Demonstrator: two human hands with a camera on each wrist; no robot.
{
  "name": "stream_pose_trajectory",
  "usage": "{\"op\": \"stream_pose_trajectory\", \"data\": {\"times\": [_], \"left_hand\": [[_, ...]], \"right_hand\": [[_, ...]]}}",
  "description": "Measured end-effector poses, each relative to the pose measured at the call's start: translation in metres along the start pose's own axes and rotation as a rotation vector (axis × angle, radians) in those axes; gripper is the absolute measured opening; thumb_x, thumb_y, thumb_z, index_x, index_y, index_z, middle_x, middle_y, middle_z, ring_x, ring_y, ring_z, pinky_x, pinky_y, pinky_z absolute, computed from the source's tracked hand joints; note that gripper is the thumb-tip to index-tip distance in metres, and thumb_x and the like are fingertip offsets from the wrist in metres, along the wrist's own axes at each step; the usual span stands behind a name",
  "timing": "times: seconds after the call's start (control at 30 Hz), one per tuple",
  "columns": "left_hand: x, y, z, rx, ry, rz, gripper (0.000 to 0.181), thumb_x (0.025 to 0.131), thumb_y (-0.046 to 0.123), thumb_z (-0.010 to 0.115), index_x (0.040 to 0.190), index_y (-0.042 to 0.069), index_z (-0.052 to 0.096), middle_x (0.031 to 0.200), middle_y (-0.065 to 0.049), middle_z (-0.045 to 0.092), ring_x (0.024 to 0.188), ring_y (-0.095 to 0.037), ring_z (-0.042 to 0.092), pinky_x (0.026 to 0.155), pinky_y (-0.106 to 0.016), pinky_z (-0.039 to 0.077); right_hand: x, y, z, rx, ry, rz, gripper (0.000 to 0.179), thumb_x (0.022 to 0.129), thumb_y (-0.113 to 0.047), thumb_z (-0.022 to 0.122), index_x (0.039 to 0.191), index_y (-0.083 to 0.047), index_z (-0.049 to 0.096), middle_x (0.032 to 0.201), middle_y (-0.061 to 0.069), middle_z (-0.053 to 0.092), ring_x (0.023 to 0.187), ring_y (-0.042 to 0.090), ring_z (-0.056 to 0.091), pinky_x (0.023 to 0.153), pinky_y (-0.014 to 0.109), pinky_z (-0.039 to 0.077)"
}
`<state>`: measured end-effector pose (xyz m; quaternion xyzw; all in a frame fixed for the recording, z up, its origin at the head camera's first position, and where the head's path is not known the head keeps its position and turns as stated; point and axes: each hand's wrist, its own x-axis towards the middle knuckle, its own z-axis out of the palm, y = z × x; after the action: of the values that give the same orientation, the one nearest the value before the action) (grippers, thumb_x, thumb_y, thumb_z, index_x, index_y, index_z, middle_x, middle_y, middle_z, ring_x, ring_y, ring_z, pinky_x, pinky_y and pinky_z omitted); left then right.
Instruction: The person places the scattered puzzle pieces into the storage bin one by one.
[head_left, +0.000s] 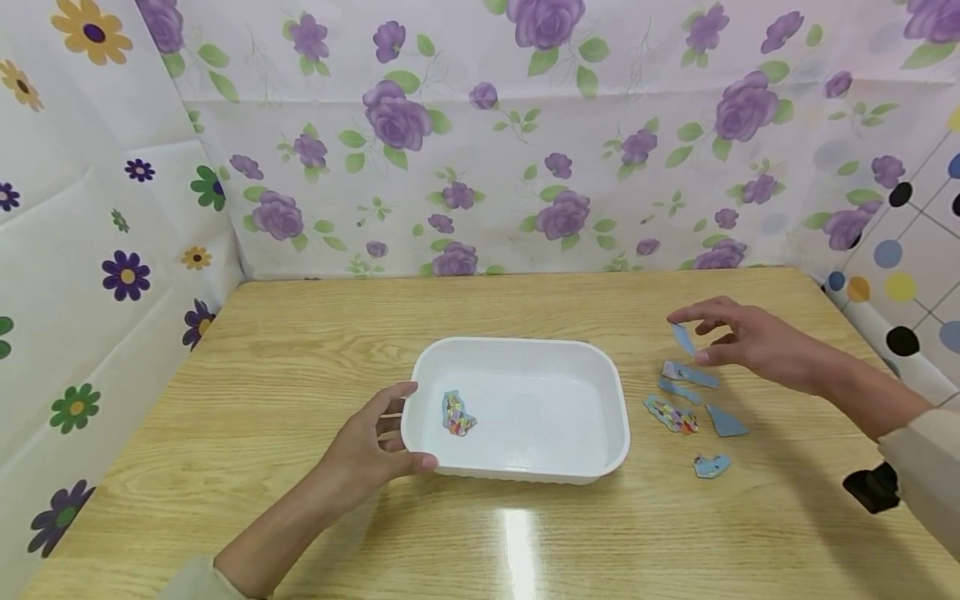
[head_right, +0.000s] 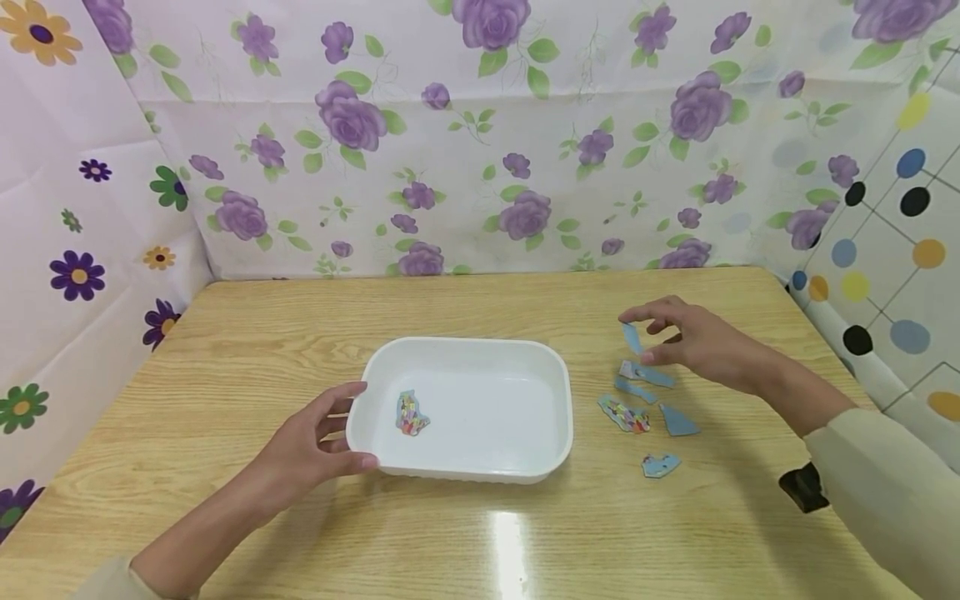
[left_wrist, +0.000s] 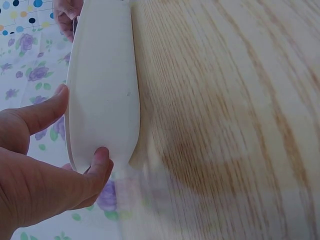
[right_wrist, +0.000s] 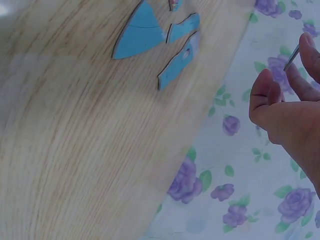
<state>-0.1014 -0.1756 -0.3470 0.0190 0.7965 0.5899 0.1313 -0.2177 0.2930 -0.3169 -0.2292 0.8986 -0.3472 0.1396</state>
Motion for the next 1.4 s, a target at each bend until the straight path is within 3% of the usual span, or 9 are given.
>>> {"op": "stream_pose_trajectory", "data": {"times": [0.27,0.5,0.9,1.4], "left_hand": [[0.0,0.001,0.0,-0.001,0.003,-0.001,0.093,0.072,0.011,0.085,0.148,0.013,0.03,0.141,-0.016,0.04,0.121,-0.036,0.053,0.091,-0.037,0.054],[0.0,0.0,0.0,0.004,0.005,-0.002,0.093,0.072,0.012,0.085,0.148,0.014,0.03,0.141,-0.016,0.04,0.121,-0.036,0.053,0.091,-0.036,0.054],[0.0,0.0,0.0,0.009,0.008,-0.008,0.093,0.072,0.012,0.084,0.148,0.015,0.031,0.14,-0.016,0.042,0.12,-0.035,0.054,0.09,-0.037,0.054],[0.0,0.0,0.0,0.008,0.002,-0.004,0.093,0.073,0.012,0.084,0.148,0.013,0.03,0.14,-0.016,0.041,0.119,-0.035,0.055,0.091,-0.037,0.054]], "right_hand": [[0.011,-0.012,0.001,0.012,-0.026,-0.013,0.048,0.096,-0.032,0.06,0.141,-0.027,0.045,0.144,0.009,0.034,0.127,0.037,0.038,0.088,0.048,0.05],[0.022,-0.024,0.005,0.038,-0.046,-0.043,0.047,0.095,-0.028,0.062,0.14,-0.027,0.046,0.144,0.008,0.034,0.127,0.034,0.038,0.086,0.044,0.051],[0.043,-0.041,0.02,0.046,-0.073,-0.094,0.048,0.094,-0.025,0.064,0.139,-0.02,0.049,0.134,0.01,0.041,0.122,0.031,0.041,0.089,0.046,0.047],[0.064,-0.07,0.038,0.104,-0.142,-0.116,0.047,0.093,-0.014,0.065,0.137,-0.022,0.051,0.139,0.006,0.039,0.123,0.03,0.04,0.099,0.05,0.042]]}}
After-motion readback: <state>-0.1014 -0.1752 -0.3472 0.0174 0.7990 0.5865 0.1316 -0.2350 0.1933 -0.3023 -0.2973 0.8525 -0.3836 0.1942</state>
